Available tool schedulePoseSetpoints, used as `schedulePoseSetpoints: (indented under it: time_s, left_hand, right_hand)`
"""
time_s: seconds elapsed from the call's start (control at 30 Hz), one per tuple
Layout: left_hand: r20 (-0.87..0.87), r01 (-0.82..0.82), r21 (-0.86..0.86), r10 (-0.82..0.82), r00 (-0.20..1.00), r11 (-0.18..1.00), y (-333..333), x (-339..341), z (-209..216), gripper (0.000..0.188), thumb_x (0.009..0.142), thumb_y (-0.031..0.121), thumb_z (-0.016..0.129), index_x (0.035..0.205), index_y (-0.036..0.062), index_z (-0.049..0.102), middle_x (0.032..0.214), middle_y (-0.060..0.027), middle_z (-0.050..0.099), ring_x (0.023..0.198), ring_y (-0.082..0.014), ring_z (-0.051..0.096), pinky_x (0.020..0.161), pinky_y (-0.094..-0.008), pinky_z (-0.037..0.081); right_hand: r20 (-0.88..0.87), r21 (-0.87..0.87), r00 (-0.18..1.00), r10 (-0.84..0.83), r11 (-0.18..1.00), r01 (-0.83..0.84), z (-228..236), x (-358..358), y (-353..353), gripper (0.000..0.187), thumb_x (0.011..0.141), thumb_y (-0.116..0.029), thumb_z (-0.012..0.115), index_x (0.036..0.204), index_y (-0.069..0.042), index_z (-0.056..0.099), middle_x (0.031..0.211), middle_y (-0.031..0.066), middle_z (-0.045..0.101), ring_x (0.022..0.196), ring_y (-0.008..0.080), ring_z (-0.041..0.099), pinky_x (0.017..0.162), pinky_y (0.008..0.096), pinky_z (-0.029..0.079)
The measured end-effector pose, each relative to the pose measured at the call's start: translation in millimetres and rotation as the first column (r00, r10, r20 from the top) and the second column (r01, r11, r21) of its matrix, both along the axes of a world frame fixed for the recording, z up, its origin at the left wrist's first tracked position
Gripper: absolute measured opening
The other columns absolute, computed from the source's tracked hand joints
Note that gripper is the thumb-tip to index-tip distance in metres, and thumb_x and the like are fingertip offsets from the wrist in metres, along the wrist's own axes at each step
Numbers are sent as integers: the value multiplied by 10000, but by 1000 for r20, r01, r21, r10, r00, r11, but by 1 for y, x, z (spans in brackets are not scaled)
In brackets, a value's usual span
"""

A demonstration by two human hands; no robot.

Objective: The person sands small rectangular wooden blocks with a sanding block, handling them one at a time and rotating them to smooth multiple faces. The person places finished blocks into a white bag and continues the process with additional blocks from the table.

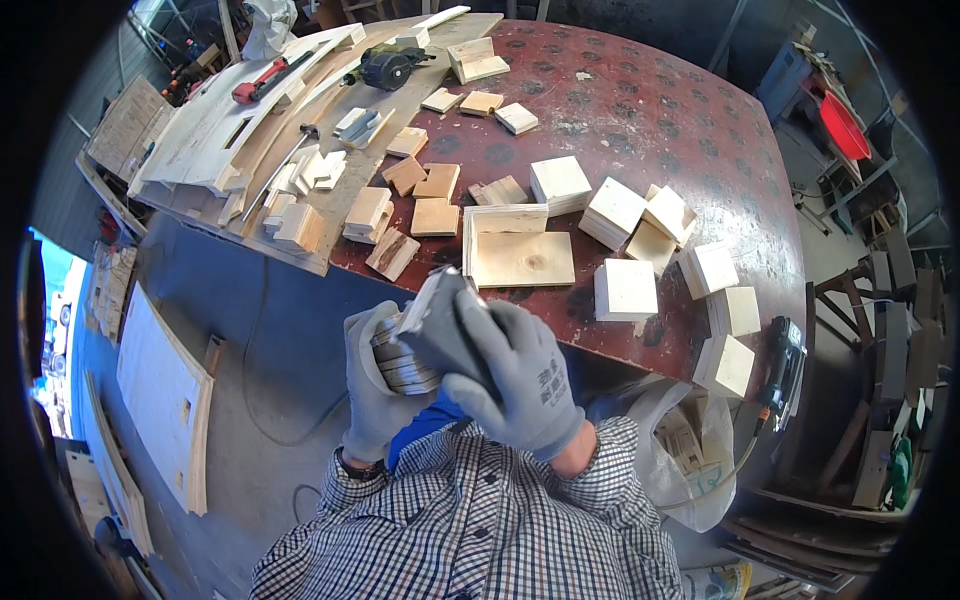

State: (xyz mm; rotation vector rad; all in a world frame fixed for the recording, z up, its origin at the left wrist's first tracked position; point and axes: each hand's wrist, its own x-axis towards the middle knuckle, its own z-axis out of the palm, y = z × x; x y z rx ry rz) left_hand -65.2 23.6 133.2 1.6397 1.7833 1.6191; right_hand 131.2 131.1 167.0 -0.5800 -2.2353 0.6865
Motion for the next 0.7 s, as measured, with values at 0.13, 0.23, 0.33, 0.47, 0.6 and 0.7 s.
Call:
schedulePoseSetpoints:
  time_s: [0.13,0.23,0.33,0.47,0.6,0.7]
  left_hand:
    - [-24,-18,-9,18,1000,1000,-3,-3,1,945,669,169,966,1479,8,505,1334,-146,526,1217,-286,568,1032,-404,511]
    - [-80,17,-3,-17,997,1000,-10,-3,4,932,649,126,921,1473,-4,505,1318,-130,528,1186,-260,569,1016,-385,501]
    - [-102,-15,52,21,995,999,-7,-5,6,957,634,118,915,1483,-1,489,1321,-130,528,1191,-264,571,1026,-386,496]
    - [26,-104,-25,105,994,994,-4,-1,-1,961,637,108,926,1487,12,489,1336,-133,519,1227,-283,566,1055,-398,495]
    - [-41,-54,19,54,998,998,-10,-5,1,940,663,161,936,1477,-3,496,1324,-131,538,1215,-292,567,1046,-408,495]
    - [-169,-32,74,45,985,997,-15,-7,5,903,740,288,937,1465,-8,487,1330,-131,549,1204,-284,560,1035,-420,481]
  right_hand:
    - [90,106,994,-58,993,48,-11,-7,-13,778,998,-573,633,1571,-59,524,1311,247,604,1107,388,634,985,477,492]
    - [68,-178,982,-176,966,185,-30,-7,14,718,1010,-418,667,1569,-2,495,1256,261,623,1044,403,653,930,478,530]
    - [15,-179,964,-264,948,262,-37,0,23,721,1019,-386,663,1562,51,475,1252,282,622,1066,404,653,931,482,537]
    - [-49,68,999,-12,998,15,-11,-3,4,795,967,-508,700,1559,-8,524,1321,259,605,1126,403,636,998,481,494]
    - [80,91,996,-50,995,43,-18,-10,-1,756,1004,-565,640,1571,-76,538,1296,231,617,1085,374,643,975,477,499]
    - [155,-199,968,-200,953,228,-31,-9,29,725,1013,-477,656,1571,-38,510,1260,247,625,1076,389,647,931,481,518]
